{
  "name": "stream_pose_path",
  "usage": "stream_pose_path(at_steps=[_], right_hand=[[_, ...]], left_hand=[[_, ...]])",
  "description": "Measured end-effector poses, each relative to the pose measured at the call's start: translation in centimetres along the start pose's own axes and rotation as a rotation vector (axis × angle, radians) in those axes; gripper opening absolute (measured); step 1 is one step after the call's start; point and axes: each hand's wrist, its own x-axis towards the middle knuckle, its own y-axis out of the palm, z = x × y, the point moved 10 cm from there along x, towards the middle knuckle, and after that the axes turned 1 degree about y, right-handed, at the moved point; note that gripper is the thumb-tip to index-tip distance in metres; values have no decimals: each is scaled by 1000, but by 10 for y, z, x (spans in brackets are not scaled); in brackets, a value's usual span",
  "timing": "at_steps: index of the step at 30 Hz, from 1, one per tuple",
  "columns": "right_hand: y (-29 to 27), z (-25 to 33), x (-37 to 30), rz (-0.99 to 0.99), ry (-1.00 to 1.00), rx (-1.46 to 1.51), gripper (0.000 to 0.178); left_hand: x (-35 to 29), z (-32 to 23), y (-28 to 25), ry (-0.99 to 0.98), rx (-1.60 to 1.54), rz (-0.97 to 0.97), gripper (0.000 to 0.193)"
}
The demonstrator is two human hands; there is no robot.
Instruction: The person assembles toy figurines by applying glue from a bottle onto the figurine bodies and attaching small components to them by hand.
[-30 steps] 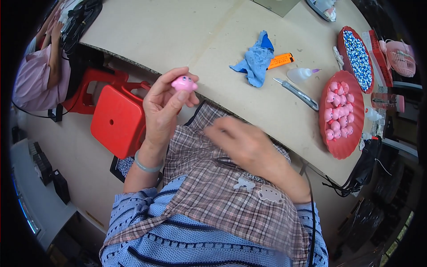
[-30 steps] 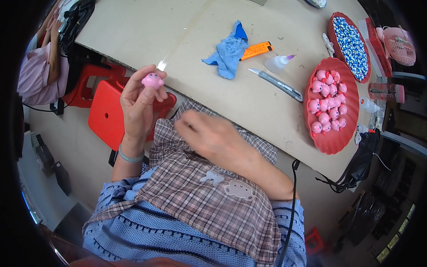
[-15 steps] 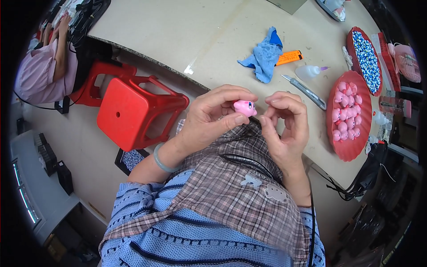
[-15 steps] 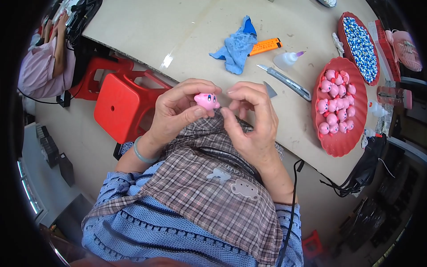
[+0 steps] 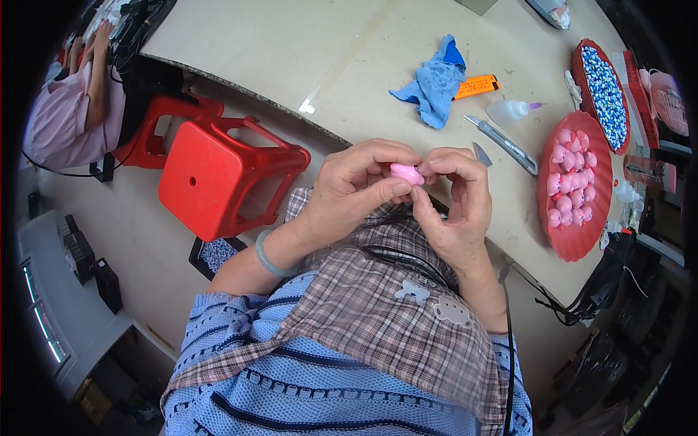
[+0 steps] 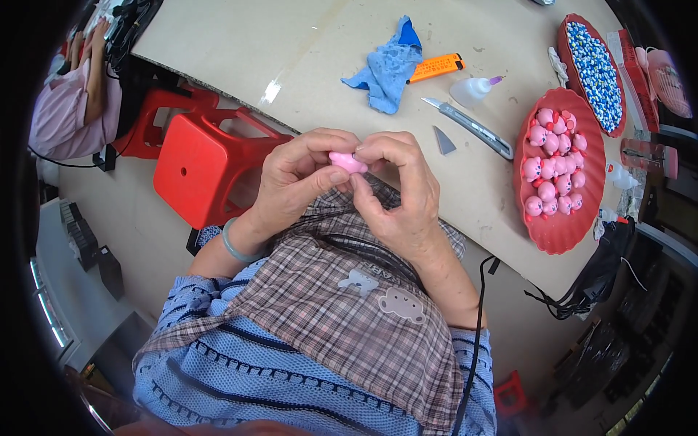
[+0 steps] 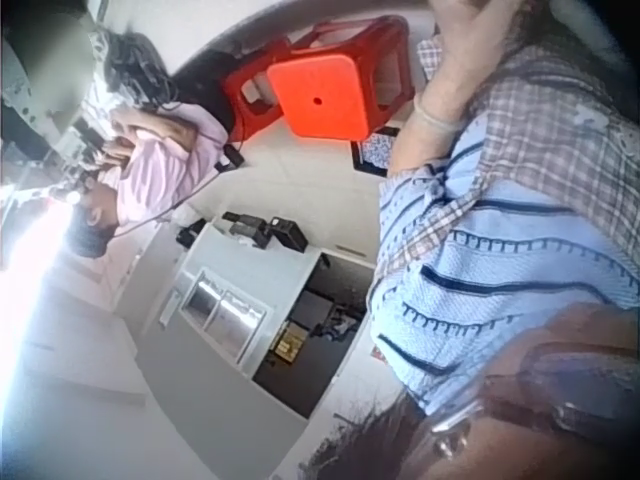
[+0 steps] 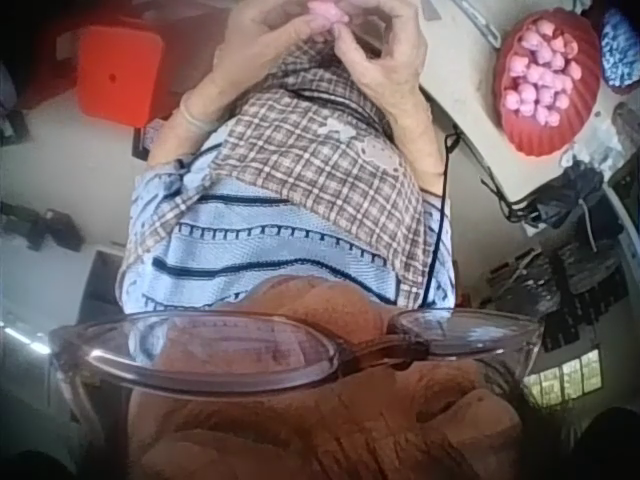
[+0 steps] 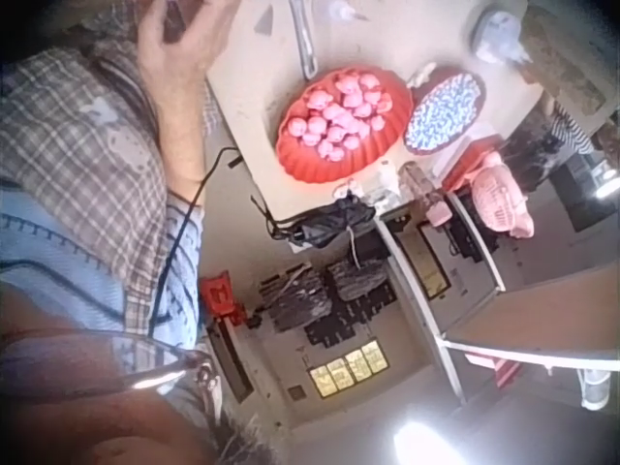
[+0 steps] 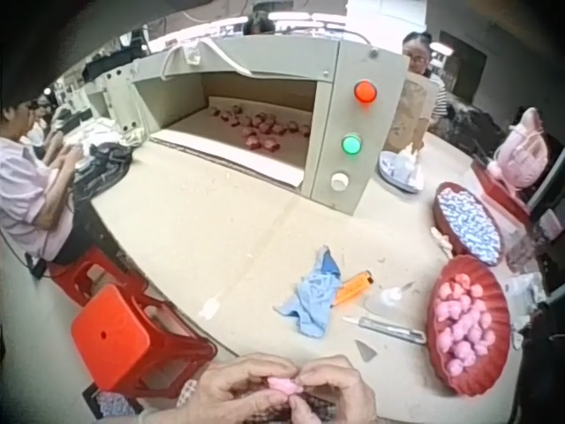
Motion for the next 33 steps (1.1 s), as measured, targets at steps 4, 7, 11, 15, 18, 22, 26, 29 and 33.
stream_pose_path(at_steps=[4, 7, 11, 15, 18, 22, 26, 29, 33], right_hand=[[2, -3, -2, -10, 10, -13, 40], [4, -5, -3, -5, 19, 5, 39], [4, -8, -4, 8, 29, 1, 38], [5, -8, -3, 8, 29, 7, 36], [7, -13, -5, 50, 51, 26, 39], [10, -17, -6, 86, 86, 46, 42], [11, -15, -5, 91, 70, 47, 42], [12, -13, -1, 100, 76, 38, 42], [9, -10, 7, 27, 38, 56, 33]], left_hand=[[-2, 1, -1, 1, 20, 0, 22], [-4, 2, -3, 22, 74, -21, 21], [-5, 5, -4, 4, 77, -29, 19], [-5, 7, -4, -6, 79, -44, 19], [-5, 8, -5, -30, 75, -56, 18], [-5, 10, -6, -25, 73, -60, 17], [-6, 11, -6, -42, 48, -69, 16], [-6, 14, -8, -55, -1, -74, 16], [-6, 18, -13, -73, -119, -85, 16]])
